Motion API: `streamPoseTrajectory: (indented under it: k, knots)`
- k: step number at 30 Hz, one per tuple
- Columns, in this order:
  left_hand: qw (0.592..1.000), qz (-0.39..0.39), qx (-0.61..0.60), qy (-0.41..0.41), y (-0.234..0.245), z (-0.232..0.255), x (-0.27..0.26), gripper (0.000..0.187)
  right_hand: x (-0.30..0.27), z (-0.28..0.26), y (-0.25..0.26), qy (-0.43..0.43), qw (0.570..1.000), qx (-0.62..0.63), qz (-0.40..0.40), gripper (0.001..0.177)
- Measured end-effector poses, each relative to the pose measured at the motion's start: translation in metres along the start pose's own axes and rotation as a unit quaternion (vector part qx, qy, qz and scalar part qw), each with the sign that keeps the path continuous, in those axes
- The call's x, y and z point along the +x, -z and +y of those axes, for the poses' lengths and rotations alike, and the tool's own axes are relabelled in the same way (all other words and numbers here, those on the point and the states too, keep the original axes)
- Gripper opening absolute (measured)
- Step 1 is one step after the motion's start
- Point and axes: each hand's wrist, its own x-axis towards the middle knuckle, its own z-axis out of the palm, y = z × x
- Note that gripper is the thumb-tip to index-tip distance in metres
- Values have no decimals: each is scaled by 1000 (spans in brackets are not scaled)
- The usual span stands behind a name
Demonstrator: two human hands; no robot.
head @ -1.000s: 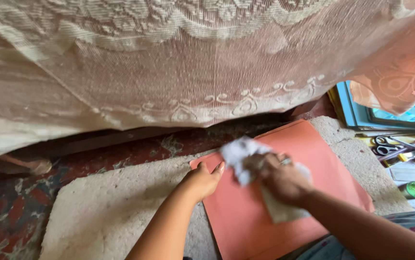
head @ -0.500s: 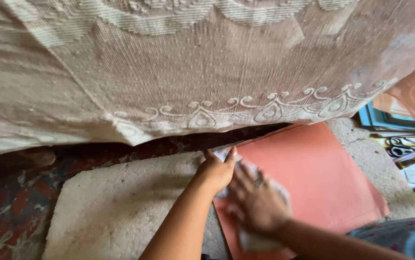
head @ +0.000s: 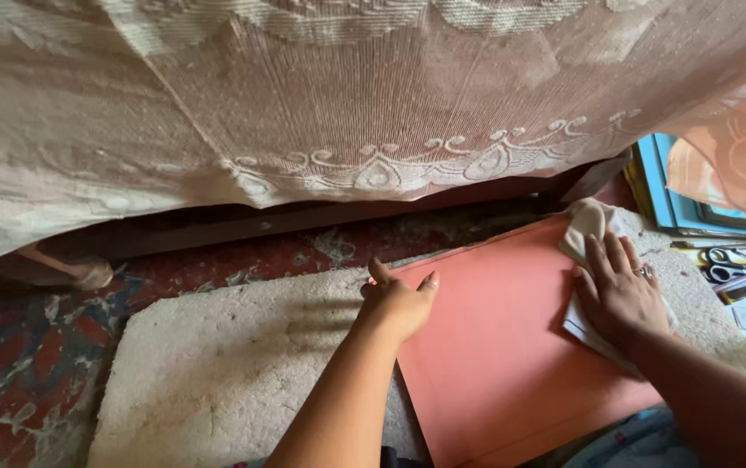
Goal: The person sits on the floor and wipes the covers of several files with a white cloth. They clean a green file, a pink file, and a blue patterned file one by one, then place each cleaned file on a nearby bed.
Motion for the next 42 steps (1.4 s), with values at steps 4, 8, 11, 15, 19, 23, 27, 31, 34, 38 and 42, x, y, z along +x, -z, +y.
streamPoseTrajectory:
  k: [4, 8, 11, 15, 19, 23, 27, 31, 34, 38, 42]
  knots:
    - [1000, -13, -9, 14, 2, 1, 3, 115, -12, -41, -2, -33, 997, 76, 0, 73]
    - [999, 29, -27, -19, -6, -4, 14, 117, -35, -134, -12, 168, 983, 32, -61, 79]
    - [998, 28, -48, -19, -8, -10, 17, 117, -64, -192, -20, 322, 943, -12, -86, 74]
    - [997, 34, -66, -34, -9, -13, 21, 122, -52, -192, -22, 333, 938, 5, -97, 58]
    - [999, 15, -36, -10, -6, -8, 16, 119, -9, -145, -30, 263, 964, 16, -23, 57]
    - [1000, 14, -12, 15, 4, 1, 6, 118, 20, -58, -21, 120, 989, -24, 88, 72]
    - [999, 10, -33, 26, 12, 8, -1, 120, 19, -17, 5, 31, 993, -117, 5, 66]
    - [997, 2, -79, 26, 10, 6, 4, 125, -20, -73, 19, 87, 973, -149, -151, 58]
    - [994, 32, -105, 23, 3, 1, 14, 129, -75, -129, 28, 209, 901, -257, -278, 56]
    - [994, 39, -103, 10, -2, -8, 22, 130, -115, -160, 23, 323, 881, -220, -265, 75]
    - [994, 31, -105, 5, -2, -8, 16, 130, -110, -113, 0, 317, 899, -129, -273, 112]
